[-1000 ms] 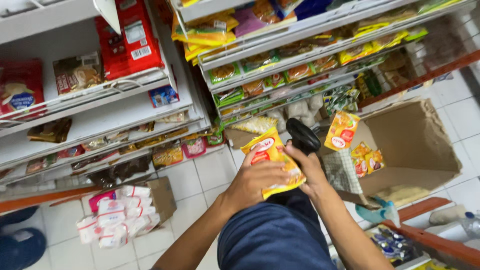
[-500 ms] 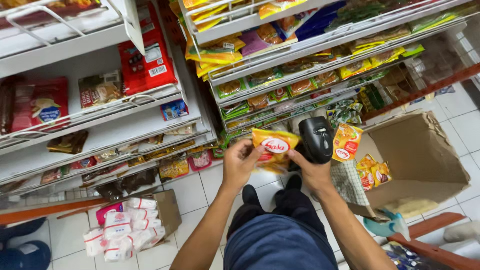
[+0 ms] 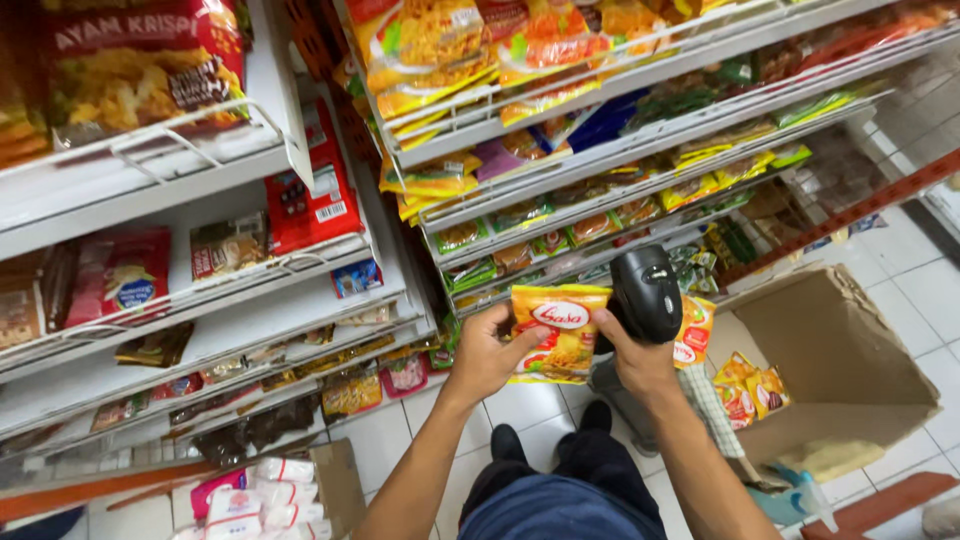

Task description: The person scans several packets of food items using a handheld barcode scanner and places them into a cardboard box on the floor.

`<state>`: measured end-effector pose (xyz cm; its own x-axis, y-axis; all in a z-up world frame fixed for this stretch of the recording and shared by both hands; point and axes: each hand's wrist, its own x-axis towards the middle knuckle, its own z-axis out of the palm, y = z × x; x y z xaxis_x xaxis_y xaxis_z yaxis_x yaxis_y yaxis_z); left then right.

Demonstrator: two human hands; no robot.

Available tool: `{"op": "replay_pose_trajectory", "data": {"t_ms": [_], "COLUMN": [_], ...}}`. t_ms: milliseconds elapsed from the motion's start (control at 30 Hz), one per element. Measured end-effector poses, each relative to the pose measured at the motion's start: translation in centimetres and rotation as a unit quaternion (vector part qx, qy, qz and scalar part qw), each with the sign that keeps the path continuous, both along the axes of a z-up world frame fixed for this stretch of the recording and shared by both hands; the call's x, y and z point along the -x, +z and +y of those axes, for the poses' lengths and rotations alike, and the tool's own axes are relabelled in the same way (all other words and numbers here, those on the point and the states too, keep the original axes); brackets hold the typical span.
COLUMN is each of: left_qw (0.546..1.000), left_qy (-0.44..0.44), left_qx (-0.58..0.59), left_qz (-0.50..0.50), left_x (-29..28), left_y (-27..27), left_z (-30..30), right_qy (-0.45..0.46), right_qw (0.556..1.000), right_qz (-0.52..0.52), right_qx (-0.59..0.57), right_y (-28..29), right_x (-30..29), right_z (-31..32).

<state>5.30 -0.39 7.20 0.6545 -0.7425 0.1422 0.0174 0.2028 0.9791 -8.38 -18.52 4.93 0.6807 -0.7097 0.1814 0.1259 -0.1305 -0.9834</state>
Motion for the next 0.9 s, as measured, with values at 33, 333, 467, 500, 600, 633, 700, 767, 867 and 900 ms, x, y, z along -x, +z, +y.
{"op": "replay_pose_trajectory", "data": {"t_ms": [33, 333, 467, 500, 600, 633, 700, 767, 867, 900], "left_qw": [0.999, 0.988, 0.995, 0.996, 0.996, 0.995, 0.99, 0.982, 0.956, 0.945], "left_qy": [0.008, 0.038, -0.004, -0.01, -0.004, 0.011, 0.047, 0.091, 0.17, 0.185], "left_qx": [0.032, 0.15, 0.023, 0.029, 0.062, 0.084, 0.125, 0.162, 0.232, 0.25], "left_qz": [-0.003, -0.012, -0.096, -0.085, -0.056, -0.053, -0.047, -0.043, -0.065, -0.1], "left_x": [-0.2, -1.2, -1.5, -1.8, -2.4, -2.6, -3.3, -3.9, -4.7, -5.2], "left_y": [0.1, 2.9, 5.2, 5.6, 6.2, 6.3, 6.6, 7.2, 8.5, 9.2], "left_z": [-0.3, -3.6, -2.6, -2.6, -2.3, -2.2, -2.1, -1.9, -1.2, -1.0], "right_qy": [0.018, -0.029, -0.015, -0.014, 0.01, 0.031, 0.043, 0.026, 0.033, 0.035], "right_qw": [1.0, 0.999, 0.994, 0.994, 0.99, 0.988, 0.988, 0.995, 0.98, 0.976], "right_qz": [-0.008, 0.028, -0.031, -0.044, -0.098, -0.127, -0.136, -0.098, -0.116, -0.122], "right_qx": [-0.01, -0.004, -0.101, -0.103, -0.097, -0.087, -0.053, -0.005, 0.161, 0.175], "right_y": [0.1, -1.4, 1.6, 2.4, 4.4, 4.8, 5.3, 5.7, 7.4, 8.4], "right_x": [0.1, -0.5, -1.6, -2.2, -3.7, -4.3, -5.3, -6.3, -8.7, -9.5], "right_z": [-0.2, -1.0, -1.3, -1.2, -0.8, -0.6, -0.4, -0.4, -0.4, -0.2]}}
